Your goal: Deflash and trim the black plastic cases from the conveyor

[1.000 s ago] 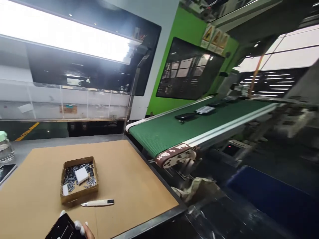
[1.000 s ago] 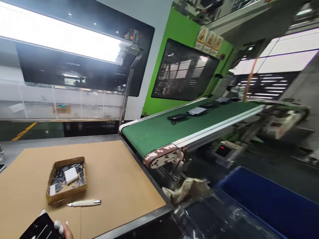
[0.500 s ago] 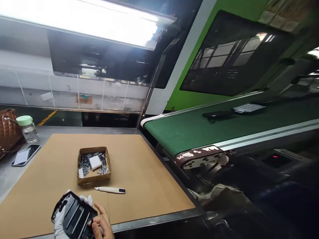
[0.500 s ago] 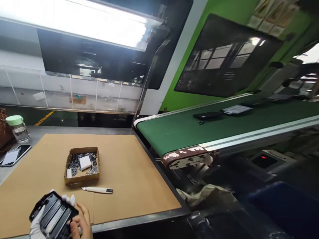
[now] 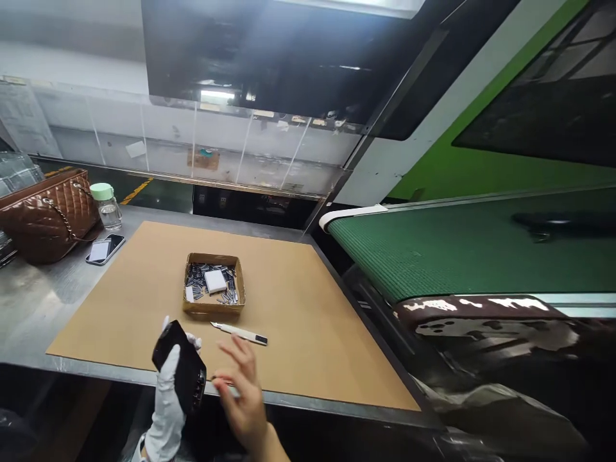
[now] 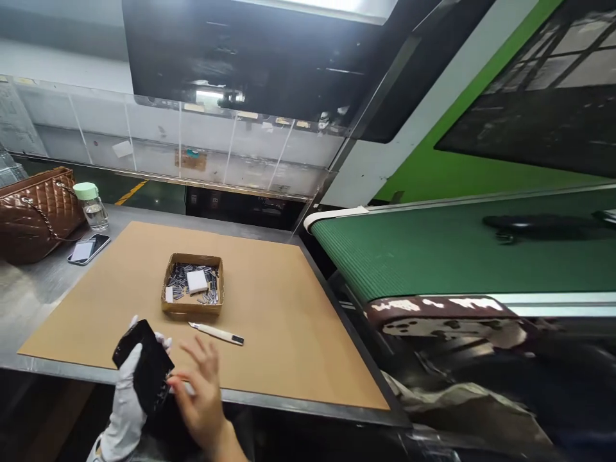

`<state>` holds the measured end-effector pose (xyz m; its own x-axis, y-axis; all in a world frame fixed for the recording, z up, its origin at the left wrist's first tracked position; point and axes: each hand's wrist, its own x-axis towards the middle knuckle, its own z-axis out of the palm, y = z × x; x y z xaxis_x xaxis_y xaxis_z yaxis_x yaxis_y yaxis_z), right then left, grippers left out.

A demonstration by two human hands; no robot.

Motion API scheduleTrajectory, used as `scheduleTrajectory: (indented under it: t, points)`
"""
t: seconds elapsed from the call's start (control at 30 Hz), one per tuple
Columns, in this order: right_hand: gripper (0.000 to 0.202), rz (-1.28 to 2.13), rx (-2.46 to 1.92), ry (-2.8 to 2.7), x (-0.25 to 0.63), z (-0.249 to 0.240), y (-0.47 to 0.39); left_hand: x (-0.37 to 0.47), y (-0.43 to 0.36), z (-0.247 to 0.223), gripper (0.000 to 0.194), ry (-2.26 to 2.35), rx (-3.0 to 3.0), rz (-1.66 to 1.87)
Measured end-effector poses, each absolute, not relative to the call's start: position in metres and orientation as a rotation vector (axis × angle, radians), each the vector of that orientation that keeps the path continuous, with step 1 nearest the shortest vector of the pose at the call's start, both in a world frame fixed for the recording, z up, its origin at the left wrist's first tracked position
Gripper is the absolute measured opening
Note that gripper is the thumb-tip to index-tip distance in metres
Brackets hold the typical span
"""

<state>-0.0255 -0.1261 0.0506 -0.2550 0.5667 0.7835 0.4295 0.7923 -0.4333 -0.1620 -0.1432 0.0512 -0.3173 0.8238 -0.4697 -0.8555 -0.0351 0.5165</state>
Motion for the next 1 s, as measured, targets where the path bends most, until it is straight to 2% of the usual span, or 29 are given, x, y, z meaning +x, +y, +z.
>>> scheduleTrajectory:
  t: [0.13, 0.23, 0.3, 0.5, 0.63, 0.77, 1.0]
  points:
    - [0.013, -0.022, -0.944, -1.535, -0.016, 0.075, -0.072, -0.175, -0.141, 0.059, 0.04, 0.668, -0.184, 1.56]
    - [0.027, 0.187, -1.335, -1.669, -0.011, 0.075, -0.025, -0.178, -0.141, 0.05, 0.035, 0.447, -0.093, 1.512]
    - [0.036, 0.349, -1.434, -1.772, -0.006, 0.061, -0.01, -0.178, -0.143, 0.042, 0.034, 0.29, -0.021, 1.476]
    - [0.041, 0.543, -1.359, -1.955, 0.014, -0.006, -0.049, -0.181, -0.143, 0.032, 0.049, 0.145, 0.06, 1.37]
    - [0.047, 0.57, -1.434, -1.853, 0.027, -0.021, -0.075, -0.174, -0.139, 0.039, 0.05, 0.178, 0.007, 1.318]
    - [0.046, 0.631, -1.485, -1.714, 0.029, 0.001, -0.097, -0.165, -0.139, 0.05, 0.047, 0.253, -0.119, 1.29]
    - [0.038, 0.936, -1.301, -1.731, 0.001, 0.061, -0.138, -0.153, -0.142, 0.058, 0.048, 0.306, -0.196, 1.281]
